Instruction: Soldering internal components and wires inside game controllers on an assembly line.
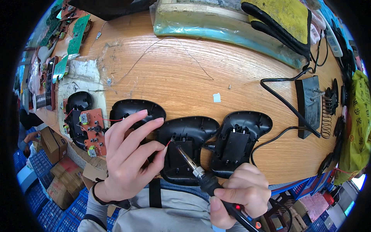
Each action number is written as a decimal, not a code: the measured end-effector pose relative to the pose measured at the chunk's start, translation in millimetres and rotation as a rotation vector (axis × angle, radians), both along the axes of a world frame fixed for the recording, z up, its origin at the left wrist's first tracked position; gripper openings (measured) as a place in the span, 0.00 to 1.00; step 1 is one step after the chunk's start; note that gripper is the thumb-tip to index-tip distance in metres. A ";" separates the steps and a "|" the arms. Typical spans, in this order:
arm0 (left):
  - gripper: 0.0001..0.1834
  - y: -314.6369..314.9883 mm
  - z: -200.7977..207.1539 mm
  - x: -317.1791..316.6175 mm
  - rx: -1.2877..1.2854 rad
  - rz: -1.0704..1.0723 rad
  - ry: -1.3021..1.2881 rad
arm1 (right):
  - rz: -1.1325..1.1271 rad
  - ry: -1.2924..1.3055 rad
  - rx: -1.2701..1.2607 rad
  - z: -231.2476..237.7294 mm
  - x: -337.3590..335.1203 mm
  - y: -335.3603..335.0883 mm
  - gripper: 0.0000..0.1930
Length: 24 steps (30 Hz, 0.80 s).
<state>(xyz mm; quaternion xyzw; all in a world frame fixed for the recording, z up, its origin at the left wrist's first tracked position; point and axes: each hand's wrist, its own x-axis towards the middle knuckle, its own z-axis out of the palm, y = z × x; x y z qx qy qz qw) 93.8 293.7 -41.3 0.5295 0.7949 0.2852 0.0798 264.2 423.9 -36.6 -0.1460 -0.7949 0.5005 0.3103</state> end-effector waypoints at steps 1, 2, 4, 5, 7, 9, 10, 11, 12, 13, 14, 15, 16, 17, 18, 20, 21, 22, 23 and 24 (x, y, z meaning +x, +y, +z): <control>0.07 -0.3 0.2 -0.5 -0.001 -0.001 0.002 | 0.001 -0.001 -0.001 0.7 -0.3 0.6 0.11; 0.07 -0.5 0.3 -0.8 -0.002 -0.002 0.003 | 0.013 -0.011 -0.001 1.8 -0.6 1.6 0.11; 0.07 -0.6 0.0 -1.2 -0.003 0.000 0.005 | 0.026 -0.022 -0.002 2.8 -2.6 0.2 0.11; 0.07 -0.5 -0.3 -1.5 -0.003 0.000 0.007 | -0.029 -0.011 0.013 2.8 -5.7 -3.3 0.11; 0.07 -0.2 0.1 -2.3 -0.009 -0.002 0.005 | -0.083 -0.003 0.027 2.8 -7.5 -5.0 0.11; 0.07 0.1 0.5 -2.8 -0.014 -0.004 0.002 | -0.077 -0.003 0.037 2.6 -7.8 -3.9 0.11; 0.07 0.0 1.1 -2.5 -0.019 -0.001 0.002 | -0.075 -0.004 0.036 3.2 -7.8 -3.0 0.11; 0.07 -0.3 1.6 -2.4 -0.024 0.003 0.003 | -0.056 -0.009 0.033 4.1 -7.8 -1.7 0.11; 0.07 -0.5 1.9 -2.6 -0.026 0.005 0.003 | -0.037 -0.015 0.030 4.7 -7.7 -0.9 0.11; 0.07 0.6 2.0 -2.9 -0.024 0.001 0.004 | -0.039 -0.016 0.030 5.8 -6.4 -0.6 0.11; 0.07 1.5 2.0 -3.1 -0.022 -0.003 0.005 | -0.052 -0.013 0.039 7.0 -4.7 -0.8 0.11; 0.07 2.1 2.0 -3.2 -0.022 -0.005 0.003 | -0.064 -0.009 0.047 7.9 -3.4 -0.8 0.11; 0.07 1.8 1.9 -3.2 -0.020 -0.002 0.002 | -0.062 -0.009 0.046 7.0 -2.5 -0.6 0.11; 0.07 1.6 1.9 -3.1 -0.018 -0.001 0.000 | -0.086 0.017 0.055 5.6 -1.6 -0.4 0.11; 0.07 1.5 2.2 -3.0 -0.019 0.001 0.000 | -0.111 0.043 0.063 4.7 -0.8 -0.4 0.11; 0.07 2.1 2.0 -3.1 -0.020 0.000 0.002 | -0.129 0.033 0.065 3.9 1.0 -1.4 0.11; 0.07 2.4 1.9 -3.2 -0.020 -0.001 0.000 | -0.147 0.025 0.067 3.7 1.9 -1.9 0.11; 0.07 2.3 2.2 -3.6 -0.024 -0.001 0.003 | -0.146 0.025 0.066 4.4 3.2 -0.9 0.11; 0.07 2.0 2.4 -3.9 -0.029 -0.001 0.005 | -0.102 -0.004 0.040 5.7 5.2 1.4 0.11; 0.07 1.5 2.5 -4.1 -0.030 -0.001 0.005 | -0.058 -0.032 0.015 6.3 6.2 2.6 0.11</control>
